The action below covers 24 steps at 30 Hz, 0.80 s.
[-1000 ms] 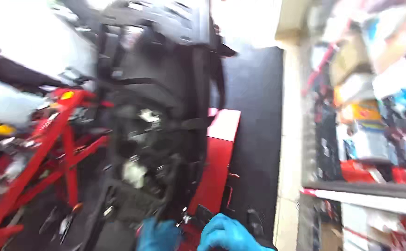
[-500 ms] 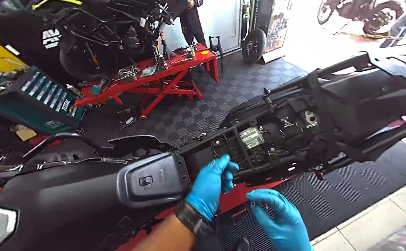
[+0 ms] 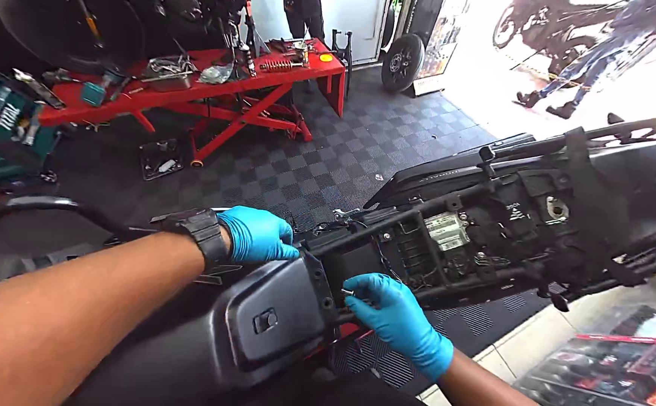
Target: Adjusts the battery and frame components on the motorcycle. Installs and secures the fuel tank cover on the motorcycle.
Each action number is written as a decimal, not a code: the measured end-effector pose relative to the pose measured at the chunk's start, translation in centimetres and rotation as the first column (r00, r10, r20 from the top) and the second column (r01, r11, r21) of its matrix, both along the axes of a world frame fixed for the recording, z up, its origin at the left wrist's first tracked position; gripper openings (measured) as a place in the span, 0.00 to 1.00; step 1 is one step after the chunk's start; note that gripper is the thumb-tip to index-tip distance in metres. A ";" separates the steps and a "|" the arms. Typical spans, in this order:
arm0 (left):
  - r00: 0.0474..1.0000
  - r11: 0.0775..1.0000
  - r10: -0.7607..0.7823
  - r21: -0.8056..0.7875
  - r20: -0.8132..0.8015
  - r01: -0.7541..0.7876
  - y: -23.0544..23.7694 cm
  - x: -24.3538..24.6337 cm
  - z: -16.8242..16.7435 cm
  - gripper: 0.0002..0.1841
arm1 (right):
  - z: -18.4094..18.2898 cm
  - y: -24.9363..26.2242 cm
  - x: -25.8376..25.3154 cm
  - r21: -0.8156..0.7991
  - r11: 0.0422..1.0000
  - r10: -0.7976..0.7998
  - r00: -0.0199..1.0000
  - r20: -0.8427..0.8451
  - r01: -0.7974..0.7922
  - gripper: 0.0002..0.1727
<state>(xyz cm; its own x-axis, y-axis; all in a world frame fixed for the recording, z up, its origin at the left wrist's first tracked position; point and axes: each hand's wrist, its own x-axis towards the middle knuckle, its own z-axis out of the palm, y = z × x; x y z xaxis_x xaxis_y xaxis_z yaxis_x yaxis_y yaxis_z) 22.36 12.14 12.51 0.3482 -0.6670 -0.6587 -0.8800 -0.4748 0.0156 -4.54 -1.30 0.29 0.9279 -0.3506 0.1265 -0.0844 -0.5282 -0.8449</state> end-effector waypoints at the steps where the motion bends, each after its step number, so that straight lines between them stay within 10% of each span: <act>1: 1.000 0.999 -0.024 0.023 -0.020 0.024 0.0 0.2 -0.5 0.28 | -0.3 0.1 1.1 -0.064 0.998 -0.009 1.000 -0.019 0.008 0.12; 15: 0.967 0.951 -0.235 0.183 -0.098 0.249 -3.6 2.1 -5.0 0.39 | -2.2 2.0 5.8 -0.646 0.762 0.068 0.997 0.023 -0.037 0.13; 24: 0.951 0.927 -0.307 0.212 -0.044 0.309 -4.9 1.0 -5.4 0.38 | -2.0 1.3 6.8 -0.542 0.833 0.093 0.994 -0.053 -0.107 0.11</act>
<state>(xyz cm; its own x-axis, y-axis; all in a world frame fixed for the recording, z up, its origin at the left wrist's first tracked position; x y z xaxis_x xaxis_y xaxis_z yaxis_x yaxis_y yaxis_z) 23.35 7.21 7.15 0.1410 -0.5834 -0.7999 -0.9837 -0.1733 -0.0471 2.28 -0.04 -1.71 0.9592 -0.1371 0.2473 -0.0222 -0.9085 -0.4174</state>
